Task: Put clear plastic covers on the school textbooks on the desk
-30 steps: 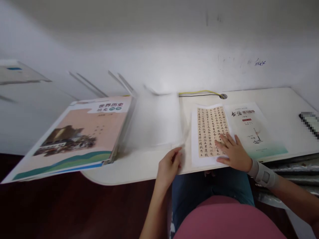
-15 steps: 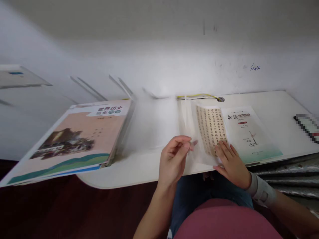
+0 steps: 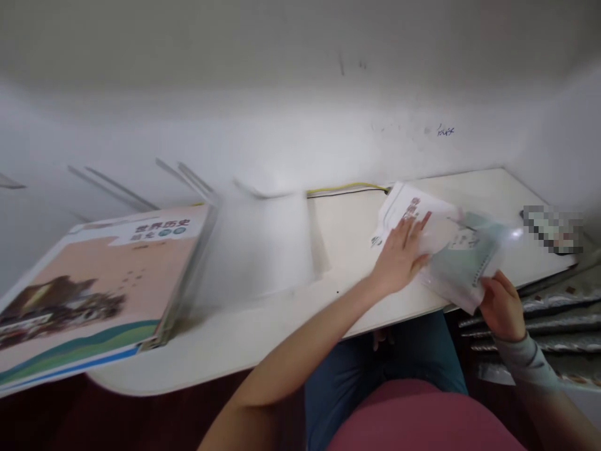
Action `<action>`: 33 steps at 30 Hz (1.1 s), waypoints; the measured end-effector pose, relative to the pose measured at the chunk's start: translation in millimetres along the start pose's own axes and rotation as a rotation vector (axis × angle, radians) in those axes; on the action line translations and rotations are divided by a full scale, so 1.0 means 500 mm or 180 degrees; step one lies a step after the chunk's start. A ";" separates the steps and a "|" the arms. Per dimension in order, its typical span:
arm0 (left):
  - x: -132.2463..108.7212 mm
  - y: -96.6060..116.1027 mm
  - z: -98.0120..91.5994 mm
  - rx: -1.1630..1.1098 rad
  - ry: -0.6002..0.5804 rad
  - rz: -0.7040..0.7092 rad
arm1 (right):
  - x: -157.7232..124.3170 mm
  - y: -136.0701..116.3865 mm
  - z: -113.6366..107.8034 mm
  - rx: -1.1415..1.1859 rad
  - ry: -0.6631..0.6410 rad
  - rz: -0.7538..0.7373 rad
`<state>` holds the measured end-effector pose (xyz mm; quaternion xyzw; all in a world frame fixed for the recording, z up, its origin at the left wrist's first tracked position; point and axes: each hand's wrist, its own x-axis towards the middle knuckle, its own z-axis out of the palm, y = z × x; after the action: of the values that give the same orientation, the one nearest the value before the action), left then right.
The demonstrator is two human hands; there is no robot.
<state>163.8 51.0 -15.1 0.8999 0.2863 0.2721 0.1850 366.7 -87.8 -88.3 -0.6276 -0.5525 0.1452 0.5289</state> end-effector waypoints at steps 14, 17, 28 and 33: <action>0.141 -0.118 0.126 0.1330 -0.1413 -0.0895 | 0.245 0.134 -0.061 0.0471 0.0932 0.1211; 0.145 -0.113 0.124 0.1375 -0.1385 -0.1103 | 0.281 0.157 -0.056 0.0345 0.1065 0.1245; -0.044 -0.057 0.083 0.1559 -0.1215 -0.0721 | 0.317 0.108 0.018 0.0784 -0.0355 0.1308; -0.051 -0.064 0.084 0.1178 -0.0815 -0.0588 | 0.368 0.041 0.006 0.0747 -0.1054 0.1214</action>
<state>157.9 52.4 -73.5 0.9156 0.3866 0.0806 0.0759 439.3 72.9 -32.5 -0.6224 -0.4827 0.4057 0.4637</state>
